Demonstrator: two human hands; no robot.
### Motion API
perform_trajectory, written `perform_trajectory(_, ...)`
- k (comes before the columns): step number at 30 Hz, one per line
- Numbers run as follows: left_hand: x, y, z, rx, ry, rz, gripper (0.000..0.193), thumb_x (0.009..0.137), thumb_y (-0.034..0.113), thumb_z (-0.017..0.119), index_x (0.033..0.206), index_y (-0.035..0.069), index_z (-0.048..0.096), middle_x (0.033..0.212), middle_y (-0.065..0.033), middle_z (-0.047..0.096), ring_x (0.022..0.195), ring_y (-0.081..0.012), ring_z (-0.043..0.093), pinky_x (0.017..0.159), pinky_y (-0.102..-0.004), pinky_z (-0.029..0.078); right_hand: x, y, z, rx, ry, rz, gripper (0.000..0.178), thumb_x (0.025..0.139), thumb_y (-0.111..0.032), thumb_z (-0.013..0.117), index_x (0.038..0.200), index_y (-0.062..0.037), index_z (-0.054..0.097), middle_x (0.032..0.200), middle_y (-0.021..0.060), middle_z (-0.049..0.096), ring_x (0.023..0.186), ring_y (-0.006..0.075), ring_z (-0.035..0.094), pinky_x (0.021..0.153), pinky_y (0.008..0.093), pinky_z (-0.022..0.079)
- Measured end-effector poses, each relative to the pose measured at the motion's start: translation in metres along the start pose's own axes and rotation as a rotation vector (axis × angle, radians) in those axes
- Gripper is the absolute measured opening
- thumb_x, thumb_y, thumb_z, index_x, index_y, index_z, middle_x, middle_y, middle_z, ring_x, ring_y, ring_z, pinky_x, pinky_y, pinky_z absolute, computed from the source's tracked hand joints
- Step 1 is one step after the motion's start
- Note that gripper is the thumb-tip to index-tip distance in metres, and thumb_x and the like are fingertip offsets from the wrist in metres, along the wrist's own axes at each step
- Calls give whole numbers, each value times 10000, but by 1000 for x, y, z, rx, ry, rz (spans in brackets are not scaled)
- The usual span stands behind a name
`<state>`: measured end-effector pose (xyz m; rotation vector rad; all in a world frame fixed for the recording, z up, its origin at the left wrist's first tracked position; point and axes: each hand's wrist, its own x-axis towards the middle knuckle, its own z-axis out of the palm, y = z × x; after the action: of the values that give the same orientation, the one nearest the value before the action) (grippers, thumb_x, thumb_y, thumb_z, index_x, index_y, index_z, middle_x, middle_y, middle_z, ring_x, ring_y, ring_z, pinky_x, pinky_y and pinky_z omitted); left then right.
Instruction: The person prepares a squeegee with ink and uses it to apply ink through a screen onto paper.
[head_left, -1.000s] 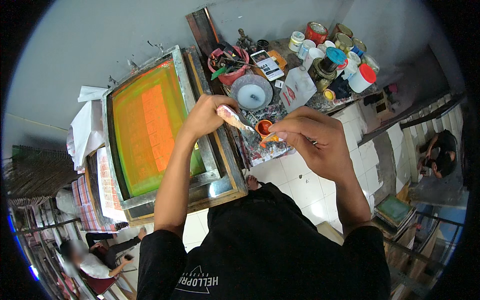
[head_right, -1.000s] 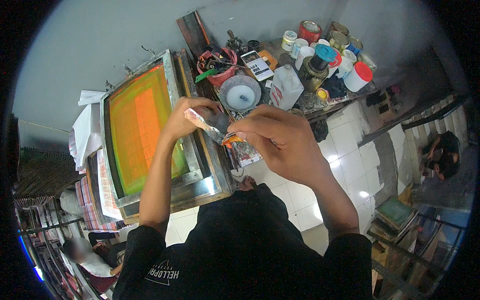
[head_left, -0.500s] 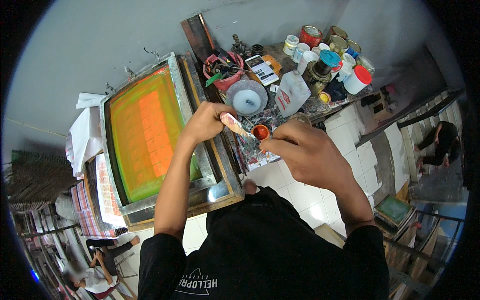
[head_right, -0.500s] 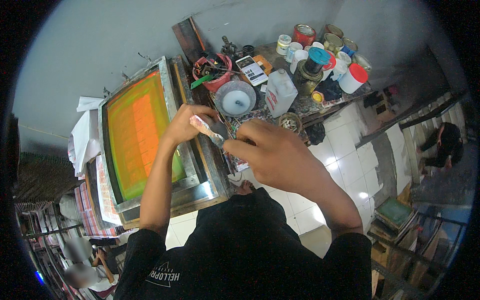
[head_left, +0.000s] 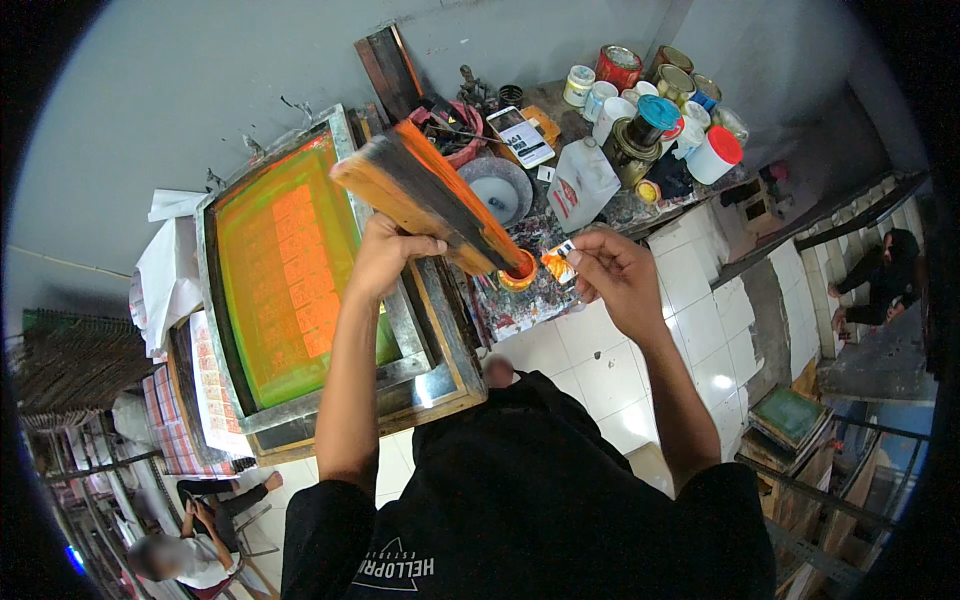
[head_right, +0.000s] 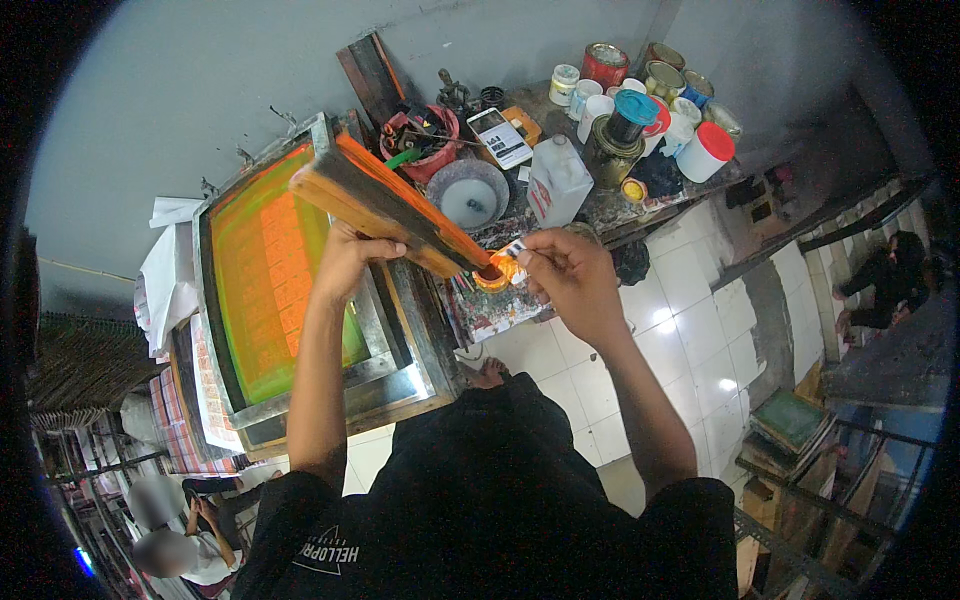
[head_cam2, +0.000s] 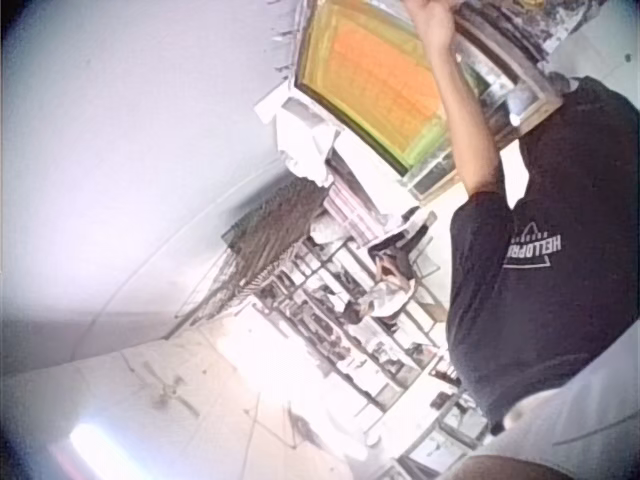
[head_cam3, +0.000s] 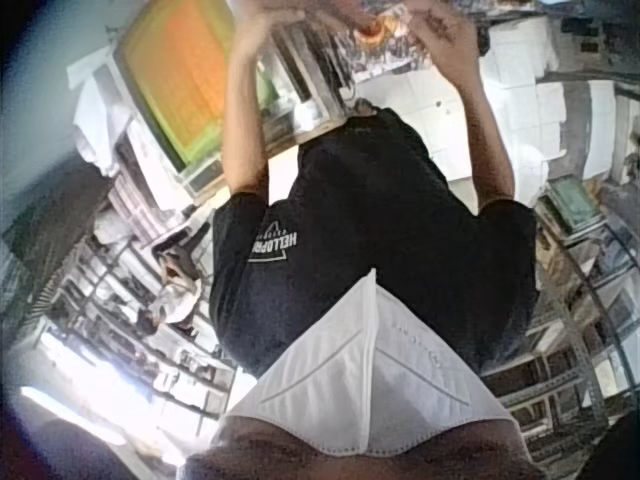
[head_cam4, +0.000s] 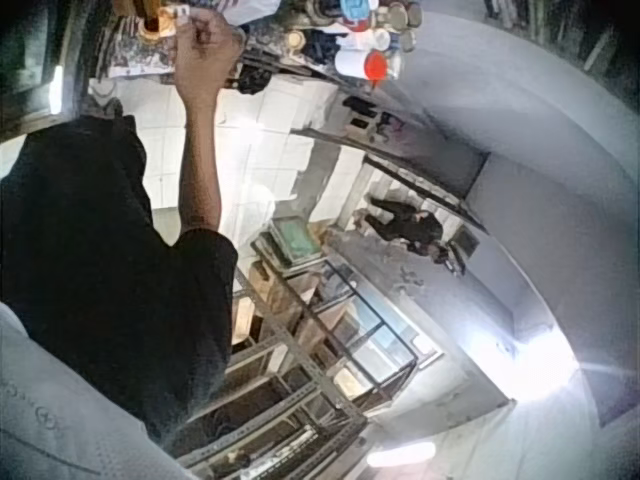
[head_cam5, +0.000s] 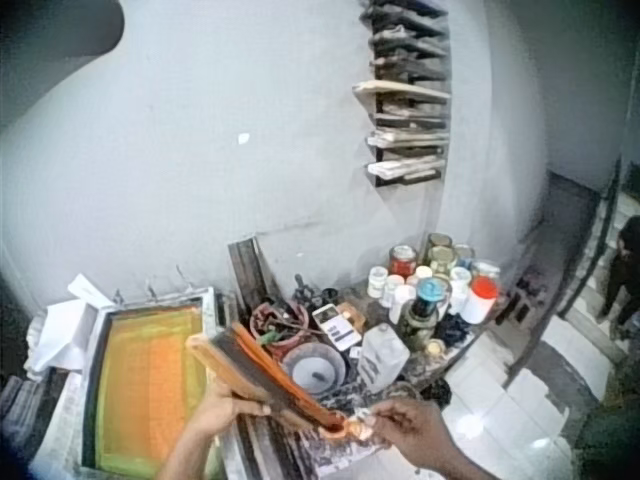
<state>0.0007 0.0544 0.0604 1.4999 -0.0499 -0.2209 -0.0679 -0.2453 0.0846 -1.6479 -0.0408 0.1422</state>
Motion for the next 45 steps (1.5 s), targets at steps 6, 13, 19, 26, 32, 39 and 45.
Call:
perform_trajectory(6, -25, -4, 7, -289, 104, -169, 279, 741, -83, 703, 1013, -30, 681, 954, -132, 723, 844, -232, 726, 726, -334, 617, 3, 58, 19, 315, 142, 152, 177, 931, -121, 652, 996, 40, 620, 725, 46, 620, 526, 85, 557, 464, 230, 449)
perform_trajectory(13, -43, -7, 9, -361, 193, -121, 314, 749, -71, 710, 1056, -27, 658, 982, -141, 719, 860, -233, 724, 731, -335, 622, 12, 57, 31, 384, 180, 162, 153, 919, -103, 658, 997, 25, 628, 768, 56, 627, 547, 101, 572, 452, 241, 451)
perform_trajectory(19, -78, 1, -15, -461, 272, -101, 306, 767, -10, 723, 1068, -9, 667, 1009, -133, 715, 876, -225, 717, 746, -318, 614, 23, 35, 57, 292, 205, 145, 135, 907, -112, 642, 980, 1, 625, 825, 43, 609, 536, 102, 547, 449, 258, 445)
perform_trajectory(26, -139, 24, -33, -537, 526, 125, 341, 745, 15, 757, 1076, 43, 677, 972, -67, 717, 837, -169, 701, 673, -292, 588, 55, 22, 65, 0, -21, -119, 317, 916, -211, 641, 1191, -53, 642, 918, 61, 628, 645, 115, 544, 521, 232, 426)
perform_trajectory(32, -172, 18, -49, -598, 692, 159, 346, 746, 6, 760, 1071, 18, 642, 936, -70, 695, 808, -154, 689, 628, -284, 584, 79, -30, 121, 101, -190, -58, 257, 885, -89, 661, 1053, 103, 692, 1048, 149, 696, 738, 181, 643, 554, 251, 470)
perform_trajectory(39, -209, 9, -62, -643, 860, 150, 310, 763, 8, 739, 1056, 13, 639, 921, -67, 690, 785, -142, 674, 611, -245, 543, 105, -23, 155, 217, -370, 47, 262, 869, -86, 688, 1084, 64, 689, 914, 98, 701, 616, 87, 538, 512, 202, 386)
perform_trajectory(45, -218, 9, -71, -642, 901, 133, 303, 772, 3, 732, 1056, -14, 629, 890, -80, 695, 766, -141, 674, 586, -231, 532, 113, -14, 171, 247, -367, 77, 262, 895, -91, 664, 1109, 61, 674, 871, 72, 685, 527, 51, 443, 453, 184, 326)
